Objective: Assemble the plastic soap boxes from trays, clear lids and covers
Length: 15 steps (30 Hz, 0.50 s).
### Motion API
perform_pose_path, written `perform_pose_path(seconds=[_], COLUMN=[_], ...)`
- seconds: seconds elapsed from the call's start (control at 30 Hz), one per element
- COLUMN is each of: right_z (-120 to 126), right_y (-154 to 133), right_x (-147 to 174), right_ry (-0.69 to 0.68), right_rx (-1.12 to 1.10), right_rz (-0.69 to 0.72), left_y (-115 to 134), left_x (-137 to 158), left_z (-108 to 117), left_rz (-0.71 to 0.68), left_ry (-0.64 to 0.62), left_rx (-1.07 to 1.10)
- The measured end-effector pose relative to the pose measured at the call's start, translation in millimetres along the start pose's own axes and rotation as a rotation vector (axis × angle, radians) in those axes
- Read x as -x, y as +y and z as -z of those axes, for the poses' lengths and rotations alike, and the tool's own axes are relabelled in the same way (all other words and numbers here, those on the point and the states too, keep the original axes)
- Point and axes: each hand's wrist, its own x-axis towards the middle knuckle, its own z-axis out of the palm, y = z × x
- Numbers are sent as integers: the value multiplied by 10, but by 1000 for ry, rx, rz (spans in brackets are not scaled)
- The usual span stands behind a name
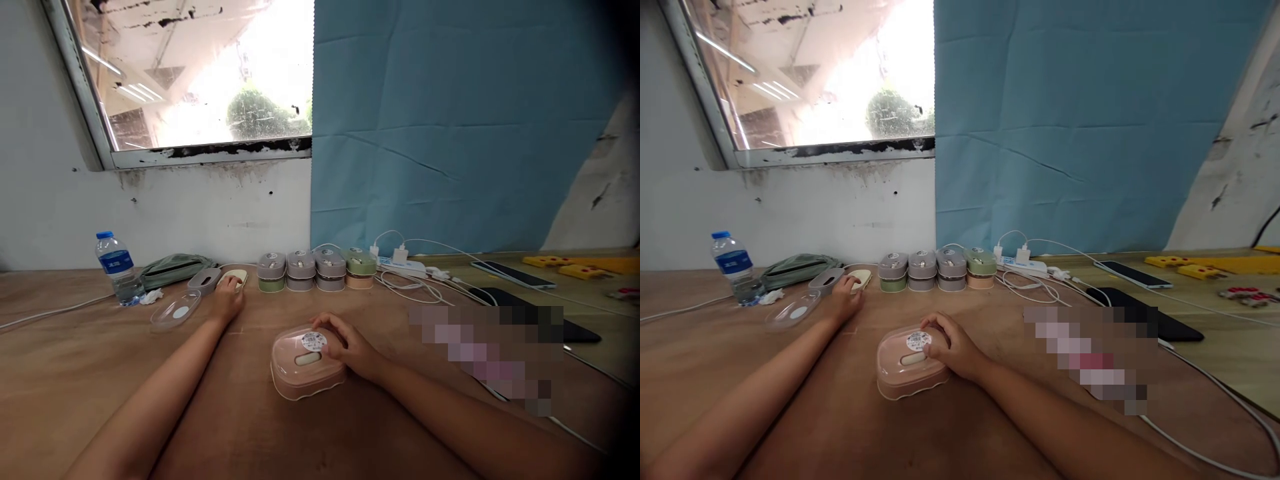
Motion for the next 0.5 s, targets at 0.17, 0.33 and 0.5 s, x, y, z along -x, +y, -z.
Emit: perform_pose_path(seconds=[0.17,0.33,0.5], right_z=[38,40,21], right_y=[-28,-25,-40], right_x=[22,45,42], right_ry=[-213,-231,-174], right_rx=[-111,-106,-157], right_rz=[-28,12,24], left_y=[712,1172,1111], left_x=[464,786,809], left_z=[289,692,696], left_rz=[-45,-548,-755], left_ry=[51,-302,-298], left_rx=[311,506,340])
